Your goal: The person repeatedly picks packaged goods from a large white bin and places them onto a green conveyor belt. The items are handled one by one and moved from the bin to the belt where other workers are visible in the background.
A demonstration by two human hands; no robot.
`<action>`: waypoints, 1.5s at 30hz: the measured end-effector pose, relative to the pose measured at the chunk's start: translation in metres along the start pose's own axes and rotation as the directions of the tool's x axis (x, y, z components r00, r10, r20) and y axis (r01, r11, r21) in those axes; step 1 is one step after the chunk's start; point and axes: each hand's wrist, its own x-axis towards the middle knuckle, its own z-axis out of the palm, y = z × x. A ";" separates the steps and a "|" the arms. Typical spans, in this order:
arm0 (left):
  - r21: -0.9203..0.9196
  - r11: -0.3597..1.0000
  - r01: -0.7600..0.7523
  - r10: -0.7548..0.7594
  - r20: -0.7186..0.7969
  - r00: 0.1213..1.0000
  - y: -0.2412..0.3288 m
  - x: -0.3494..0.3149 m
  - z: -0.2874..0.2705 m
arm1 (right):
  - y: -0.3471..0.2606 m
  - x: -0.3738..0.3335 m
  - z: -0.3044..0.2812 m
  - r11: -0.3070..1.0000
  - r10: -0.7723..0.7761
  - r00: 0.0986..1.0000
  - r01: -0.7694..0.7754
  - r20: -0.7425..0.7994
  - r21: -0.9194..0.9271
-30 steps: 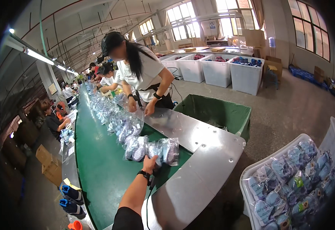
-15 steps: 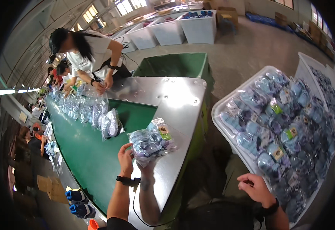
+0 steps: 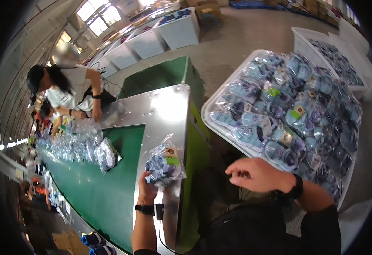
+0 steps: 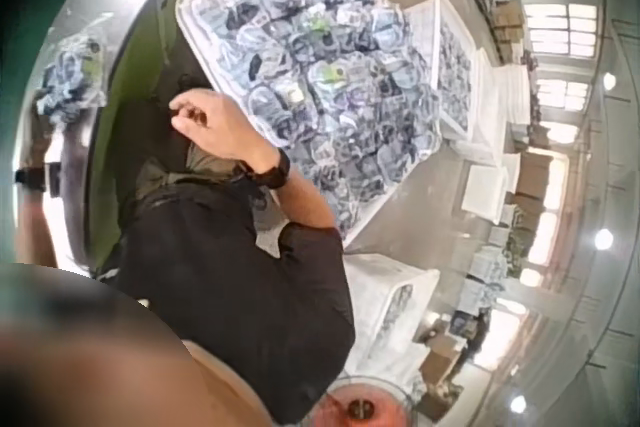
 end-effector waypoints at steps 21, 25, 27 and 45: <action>0.338 0.881 -0.331 0.282 0.187 0.941 -0.083 -0.107 0.136 | 0.035 0.025 0.032 0.738 0.215 0.953 -0.301 0.211 0.604; 0.336 0.893 -0.300 0.250 0.185 0.950 -0.081 -0.109 0.141 | 0.037 0.020 0.022 0.727 0.234 0.937 -0.346 0.260 0.593; 0.320 0.910 -0.265 0.207 0.204 0.957 -0.078 -0.110 0.140 | 0.038 0.020 0.014 0.754 0.255 0.926 -0.370 0.278 0.543; 0.379 0.896 -0.230 0.111 0.310 0.944 -0.056 -0.088 0.129 | 0.026 0.100 -0.085 0.987 0.116 0.984 -0.130 0.138 0.099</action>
